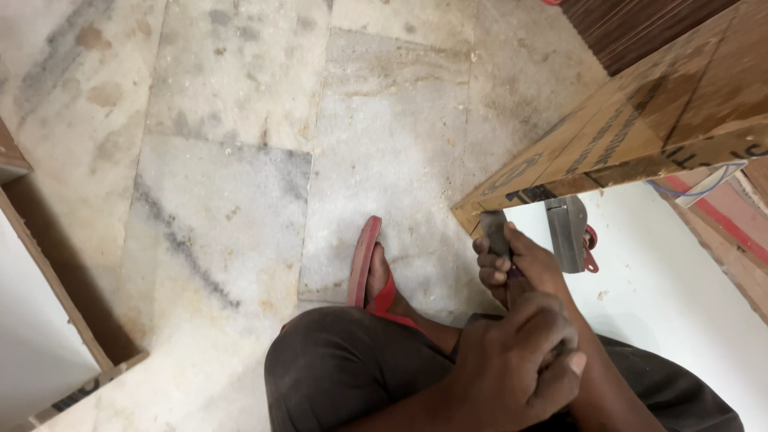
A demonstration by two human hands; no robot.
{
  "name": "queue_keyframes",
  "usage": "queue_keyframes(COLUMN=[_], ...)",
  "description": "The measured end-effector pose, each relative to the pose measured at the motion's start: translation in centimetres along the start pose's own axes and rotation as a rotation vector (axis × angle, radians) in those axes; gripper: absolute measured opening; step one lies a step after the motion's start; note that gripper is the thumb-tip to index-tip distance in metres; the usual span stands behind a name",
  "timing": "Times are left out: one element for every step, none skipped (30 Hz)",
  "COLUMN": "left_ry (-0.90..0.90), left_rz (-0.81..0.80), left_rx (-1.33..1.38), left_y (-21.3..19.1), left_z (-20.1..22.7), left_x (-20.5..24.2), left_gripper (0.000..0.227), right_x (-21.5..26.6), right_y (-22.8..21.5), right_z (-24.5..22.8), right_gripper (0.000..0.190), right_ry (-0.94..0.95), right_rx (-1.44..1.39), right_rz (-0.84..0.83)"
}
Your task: The person sits on the floor and uses a chisel and a hand plane to trim and smooth the edge of a wooden frame attached to a white cabinet. They alternate between scraping with the chisel and planing the surface, then wipe away wood shavings.
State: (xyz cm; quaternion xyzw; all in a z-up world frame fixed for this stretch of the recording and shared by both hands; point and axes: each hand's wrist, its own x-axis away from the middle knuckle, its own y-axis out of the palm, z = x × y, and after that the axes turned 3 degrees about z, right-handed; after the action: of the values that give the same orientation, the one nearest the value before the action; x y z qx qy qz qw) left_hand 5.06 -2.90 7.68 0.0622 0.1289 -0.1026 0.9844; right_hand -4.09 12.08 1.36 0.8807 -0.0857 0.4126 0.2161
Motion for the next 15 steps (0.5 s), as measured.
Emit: queue_keyframes(left_ry=[-0.02, -0.002, 0.005, -0.009, -0.027, -0.067, -0.072, 0.019, 0.081, 0.077, 0.073, 0.002, -0.08, -0.112, -0.108], left_rz=[-0.003, -0.003, -0.003, 0.01, 0.019, 0.041, 0.057, 0.028, 0.011, 0.024, 0.034, 0.076, 0.111, 0.109, 0.108], left_rx=[0.015, 0.01, 0.006, 0.009, 0.013, 0.024, 0.019, -0.031, -0.07, -0.077, -0.081, -0.054, -0.022, 0.019, 0.044], left_y=[-0.1, -0.1, -0.2, -0.1, 0.1, 0.4, 0.1, -0.1, 0.1, 0.4, 0.5, 0.7, 1.1, 1.3, 1.0], left_z=[0.2, 0.0, 0.0, -0.1, 0.0, -0.1, -0.7, -0.9, -0.8, -1.1, -1.4, -1.7, -1.6, -1.2, -1.3], left_x=[0.1, -0.1, 0.2, 0.4, 1.0, 1.1, 0.2, -0.2, 0.4, 0.5, 0.8, 0.8, 1.3, 1.8, 1.2], left_gripper=[0.022, 0.021, 0.02, 0.02, 0.019, 0.019, 0.018, 0.019, 0.021, 0.022, 0.024, 0.025, 0.026, 0.025, 0.025], right_x=[0.1, -0.1, 0.0, -0.1, 0.0, 0.3, -0.4, -0.6, -0.5, -0.4, -0.4, -0.6, -0.1, 0.7, 0.4], right_y=[0.2, 0.4, 0.4, 0.5, 0.4, 0.3, 1.0, 1.6, 1.5, 1.5, 1.3, 1.2, 0.9, 0.6, 1.2], right_z=[0.0, -0.1, 0.1, 0.3, 0.6, 0.8, 0.1, -0.4, -0.3, -0.1, 0.0, 0.1, 0.5, 0.9, 0.4], right_gripper=[0.027, 0.026, 0.024, 0.022, 0.028, 0.034, 0.039, 0.034, 0.029, 0.024, 0.031, 0.037, 0.044, 0.044, 0.044], right_ry=[0.004, -0.005, -0.005, -0.005, 0.027, 0.059, 0.061, 0.034, 0.032, 0.031, 0.052, 0.074, 0.102, 0.108, 0.086], right_rx=[-0.016, -0.015, -0.015, -0.015, 0.002, 0.019, 0.033, 0.01, -0.002, -0.013, 0.0, 0.014, 0.022, 0.057, 0.094], right_rz=[0.051, 0.061, 0.075, 0.089, 0.095, 0.1, 0.081, 0.102, 0.139, 0.177, 0.127, 0.078, 0.039, 0.05, 0.034])
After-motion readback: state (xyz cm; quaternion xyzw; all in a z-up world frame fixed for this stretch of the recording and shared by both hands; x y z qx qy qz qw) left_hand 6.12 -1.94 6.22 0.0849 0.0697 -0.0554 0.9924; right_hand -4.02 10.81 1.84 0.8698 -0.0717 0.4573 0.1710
